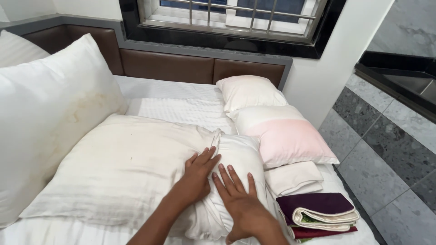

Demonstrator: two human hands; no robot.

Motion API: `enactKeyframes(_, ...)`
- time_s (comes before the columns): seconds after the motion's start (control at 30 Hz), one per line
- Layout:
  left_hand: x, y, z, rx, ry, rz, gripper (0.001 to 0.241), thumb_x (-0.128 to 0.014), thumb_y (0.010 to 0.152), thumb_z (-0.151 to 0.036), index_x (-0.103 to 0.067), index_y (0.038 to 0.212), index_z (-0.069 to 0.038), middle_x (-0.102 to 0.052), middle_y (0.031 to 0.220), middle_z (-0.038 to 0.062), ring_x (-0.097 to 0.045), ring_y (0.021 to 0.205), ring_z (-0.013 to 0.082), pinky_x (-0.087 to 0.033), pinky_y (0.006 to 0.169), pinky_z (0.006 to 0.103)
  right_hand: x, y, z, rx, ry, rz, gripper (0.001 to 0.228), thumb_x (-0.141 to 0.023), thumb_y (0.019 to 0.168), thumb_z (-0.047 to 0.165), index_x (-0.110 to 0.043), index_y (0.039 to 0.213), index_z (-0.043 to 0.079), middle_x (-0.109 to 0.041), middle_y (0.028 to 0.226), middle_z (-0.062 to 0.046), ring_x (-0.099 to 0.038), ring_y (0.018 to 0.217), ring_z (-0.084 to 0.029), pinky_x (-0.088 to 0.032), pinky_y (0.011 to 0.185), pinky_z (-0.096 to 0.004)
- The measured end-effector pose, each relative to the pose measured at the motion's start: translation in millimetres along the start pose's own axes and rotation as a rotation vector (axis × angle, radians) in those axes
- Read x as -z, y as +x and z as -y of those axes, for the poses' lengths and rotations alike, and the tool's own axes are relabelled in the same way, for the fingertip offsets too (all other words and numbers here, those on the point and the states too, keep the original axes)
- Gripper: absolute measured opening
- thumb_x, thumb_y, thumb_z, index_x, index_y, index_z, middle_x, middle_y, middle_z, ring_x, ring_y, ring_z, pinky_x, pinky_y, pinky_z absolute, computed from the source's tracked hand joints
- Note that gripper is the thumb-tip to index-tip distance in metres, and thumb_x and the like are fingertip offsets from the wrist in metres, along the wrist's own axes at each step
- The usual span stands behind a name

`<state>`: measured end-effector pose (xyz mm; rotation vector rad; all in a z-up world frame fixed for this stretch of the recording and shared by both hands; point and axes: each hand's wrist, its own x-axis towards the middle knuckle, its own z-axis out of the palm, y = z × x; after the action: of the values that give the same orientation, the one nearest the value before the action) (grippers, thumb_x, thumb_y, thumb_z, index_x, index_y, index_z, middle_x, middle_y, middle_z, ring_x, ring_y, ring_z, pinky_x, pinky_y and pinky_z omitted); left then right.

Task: The person folds a white cloth on a bed and places it on a stack of other folded items. They then remove a pillow from a pillowcase, shake the case, and place the pillow back inside before arranging it on the bed.

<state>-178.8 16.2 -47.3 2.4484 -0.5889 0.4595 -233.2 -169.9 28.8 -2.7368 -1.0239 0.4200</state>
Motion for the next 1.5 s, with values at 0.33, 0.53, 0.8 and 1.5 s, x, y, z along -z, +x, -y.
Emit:
enactKeyframes(0.33,0,-60,-77,0.045,0.208,-0.280,0.093,-0.064,0.066,-0.029,-0.038,0.148,0.005,-0.024,0.160,0.030,-0.016,0.151,0.0416,-0.004,0.115,0.0646,-9,2,-3,-0.090,-0.101,-0.068,0.162,-0.101,0.039,0.033,0.001,0.162,0.010,0.010,0.173,-0.011,0.013,0.160,-0.028,0.007,0.123,-0.061)
enactKeyframes(0.53,-9,-74,-100,0.304,0.260,0.023,0.120,-0.068,0.063,-0.033,-0.005,0.159,0.002,0.009,0.169,0.031,0.017,0.152,0.0503,0.019,0.107,0.0764,-37,13,-4,-0.149,-0.216,-0.052,0.143,-0.092,0.059,0.020,0.006,0.162,0.007,0.020,0.171,-0.014,0.020,0.157,-0.031,0.010,0.121,-0.064)
enactKeyframes(0.8,-8,-67,-76,0.311,0.322,0.288,0.117,-0.066,0.070,0.000,0.002,0.165,-0.008,0.012,0.172,0.018,0.017,0.155,0.0423,0.017,0.109,0.0683,-15,5,20,-0.276,-0.268,0.043,0.137,-0.085,0.061,0.007,0.008,0.162,-0.001,0.023,0.171,-0.019,0.024,0.158,-0.035,0.008,0.120,-0.068)
enactKeyframes(1.5,24,-59,-34,0.072,0.158,-0.120,0.104,-0.060,0.066,0.007,-0.038,0.163,-0.023,-0.051,0.155,-0.007,-0.036,0.154,0.0209,-0.026,0.117,0.0474,-21,16,-22,-0.044,0.105,-0.644,0.085,-0.067,0.056,-0.006,-0.066,0.139,0.017,-0.055,0.150,0.001,-0.035,0.148,-0.023,-0.019,0.119,-0.052)
